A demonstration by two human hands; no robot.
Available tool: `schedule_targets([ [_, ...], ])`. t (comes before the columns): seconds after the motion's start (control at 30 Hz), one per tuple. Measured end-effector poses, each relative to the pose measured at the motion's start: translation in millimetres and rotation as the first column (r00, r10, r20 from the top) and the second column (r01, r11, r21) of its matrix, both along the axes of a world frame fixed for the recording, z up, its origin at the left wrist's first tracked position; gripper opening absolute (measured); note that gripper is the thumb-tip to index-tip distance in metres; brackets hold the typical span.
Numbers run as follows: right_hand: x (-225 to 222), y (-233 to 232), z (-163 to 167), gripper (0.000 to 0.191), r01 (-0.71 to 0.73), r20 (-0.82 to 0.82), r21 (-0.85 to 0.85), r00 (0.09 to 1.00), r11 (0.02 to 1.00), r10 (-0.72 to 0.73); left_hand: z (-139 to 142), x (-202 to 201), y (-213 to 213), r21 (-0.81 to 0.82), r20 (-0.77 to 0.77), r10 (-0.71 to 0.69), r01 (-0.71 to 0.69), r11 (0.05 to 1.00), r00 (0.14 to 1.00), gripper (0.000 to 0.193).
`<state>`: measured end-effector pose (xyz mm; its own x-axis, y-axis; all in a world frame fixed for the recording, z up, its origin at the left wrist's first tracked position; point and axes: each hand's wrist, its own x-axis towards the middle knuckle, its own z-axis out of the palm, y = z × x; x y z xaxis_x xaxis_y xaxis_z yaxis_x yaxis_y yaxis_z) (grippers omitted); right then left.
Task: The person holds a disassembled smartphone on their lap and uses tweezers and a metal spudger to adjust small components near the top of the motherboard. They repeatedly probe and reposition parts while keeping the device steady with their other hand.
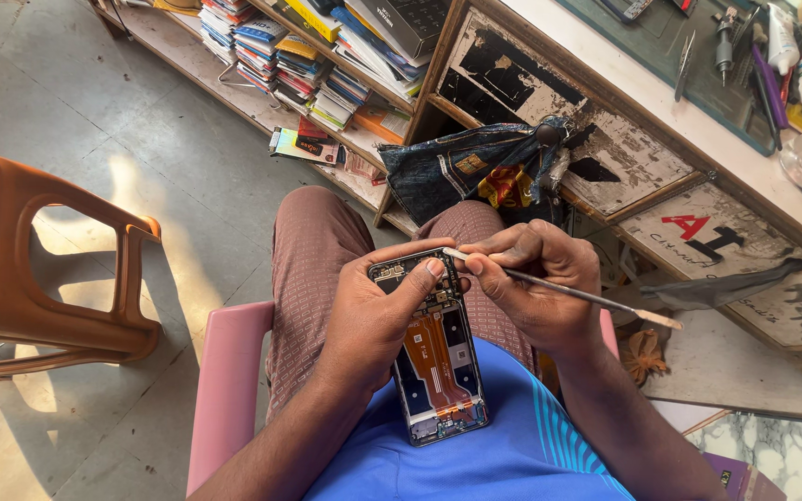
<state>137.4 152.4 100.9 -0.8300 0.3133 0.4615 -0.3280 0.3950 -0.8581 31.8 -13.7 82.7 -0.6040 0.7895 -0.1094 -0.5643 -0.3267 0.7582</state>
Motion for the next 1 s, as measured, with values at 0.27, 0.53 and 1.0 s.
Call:
schedule_targets([
  [0.27, 1, 5, -11, 0.019, -0.031, -0.033, -0.100, 0.999, 0.994, 0.028, -2, -3, 2, -0.001, -0.007, -0.030, 0.030, 1.000, 1.000, 0.034],
  [0.53, 6, 2, -12, 0.019, 0.029, -0.085, -0.054, 0.996, 0.998, -0.033, -2, -1, 1, 0.038, -0.047, -0.043, 0.045, 0.998, 0.998, 0.036],
  [1.0, 5, -2, 1, 0.019, -0.021, -0.012, -0.062, 1.000, 0.998, 0.021, 2, 1, -2, -0.010, -0.090, -0.017, 0.017, 1.000, 0.996, 0.034],
])
